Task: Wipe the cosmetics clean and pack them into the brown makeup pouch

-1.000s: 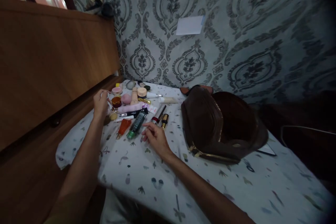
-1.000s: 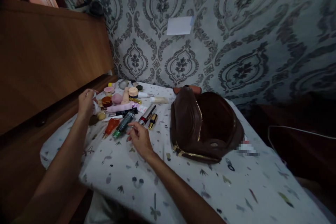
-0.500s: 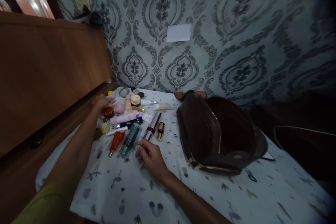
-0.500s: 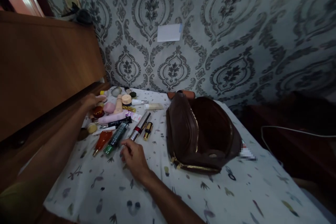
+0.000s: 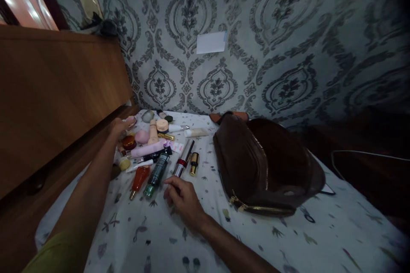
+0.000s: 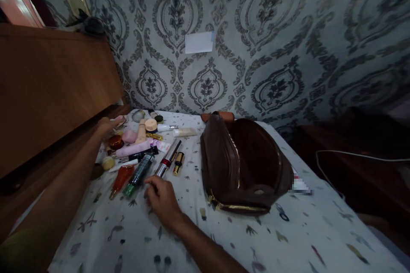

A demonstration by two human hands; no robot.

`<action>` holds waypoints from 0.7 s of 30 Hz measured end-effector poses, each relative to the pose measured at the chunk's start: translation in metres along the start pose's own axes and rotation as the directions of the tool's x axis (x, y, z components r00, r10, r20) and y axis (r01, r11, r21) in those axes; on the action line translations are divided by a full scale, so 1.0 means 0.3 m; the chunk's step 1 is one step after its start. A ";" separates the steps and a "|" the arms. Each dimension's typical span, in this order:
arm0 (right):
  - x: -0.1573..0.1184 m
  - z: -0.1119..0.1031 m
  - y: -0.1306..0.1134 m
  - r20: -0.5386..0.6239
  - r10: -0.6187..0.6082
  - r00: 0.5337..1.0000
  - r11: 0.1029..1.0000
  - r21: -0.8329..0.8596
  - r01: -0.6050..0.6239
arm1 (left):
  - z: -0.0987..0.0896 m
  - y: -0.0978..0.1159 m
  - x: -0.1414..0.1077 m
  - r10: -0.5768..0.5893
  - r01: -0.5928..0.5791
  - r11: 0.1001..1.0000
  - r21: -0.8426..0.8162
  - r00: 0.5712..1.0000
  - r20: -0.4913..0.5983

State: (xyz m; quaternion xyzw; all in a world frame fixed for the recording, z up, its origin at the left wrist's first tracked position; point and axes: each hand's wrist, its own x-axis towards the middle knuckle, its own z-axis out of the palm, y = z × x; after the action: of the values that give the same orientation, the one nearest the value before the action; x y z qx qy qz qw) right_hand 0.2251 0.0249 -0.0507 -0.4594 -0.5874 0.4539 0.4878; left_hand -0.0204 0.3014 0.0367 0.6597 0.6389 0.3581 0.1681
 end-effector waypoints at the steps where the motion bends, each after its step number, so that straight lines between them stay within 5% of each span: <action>1: -0.001 0.001 0.000 -0.001 0.007 1.000 1.000 0.029 -0.007 | -0.011 0.017 -0.011 0.007 -0.007 1.000 -0.024 1.000 -0.014; 5: 0.002 -0.003 -0.006 -0.015 0.049 0.999 0.976 0.212 -0.045 | -0.037 0.123 -0.106 0.064 -0.067 0.992 -0.111 0.997 -0.034; 9: 0.024 -0.036 -0.054 -0.071 0.109 0.991 0.866 0.497 -0.060 | -0.023 0.260 -0.319 0.221 -0.215 0.962 -0.167 0.975 0.019; 14: 0.044 -0.105 -0.144 -0.073 0.141 0.987 0.593 0.805 -0.025 | 0.045 0.400 -0.643 0.585 -0.597 0.802 0.007 0.788 0.190; 17: 0.019 -0.136 -0.152 -0.090 0.206 0.974 0.470 0.883 -0.018 | 0.103 0.427 -0.761 0.612 -0.654 0.753 0.076 0.738 0.283; 21: -0.042 -0.158 -0.110 -0.110 0.361 0.926 0.389 0.920 -0.042 | 0.157 0.421 -0.801 0.630 -0.619 0.770 -0.153 0.703 0.330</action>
State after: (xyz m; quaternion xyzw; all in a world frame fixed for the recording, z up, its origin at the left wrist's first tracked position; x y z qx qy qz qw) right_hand 0.2701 0.0111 -0.0149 -0.2530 -0.1087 0.6809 0.6786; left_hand 0.1209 0.0650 0.0282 0.8885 0.3295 0.2754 0.1618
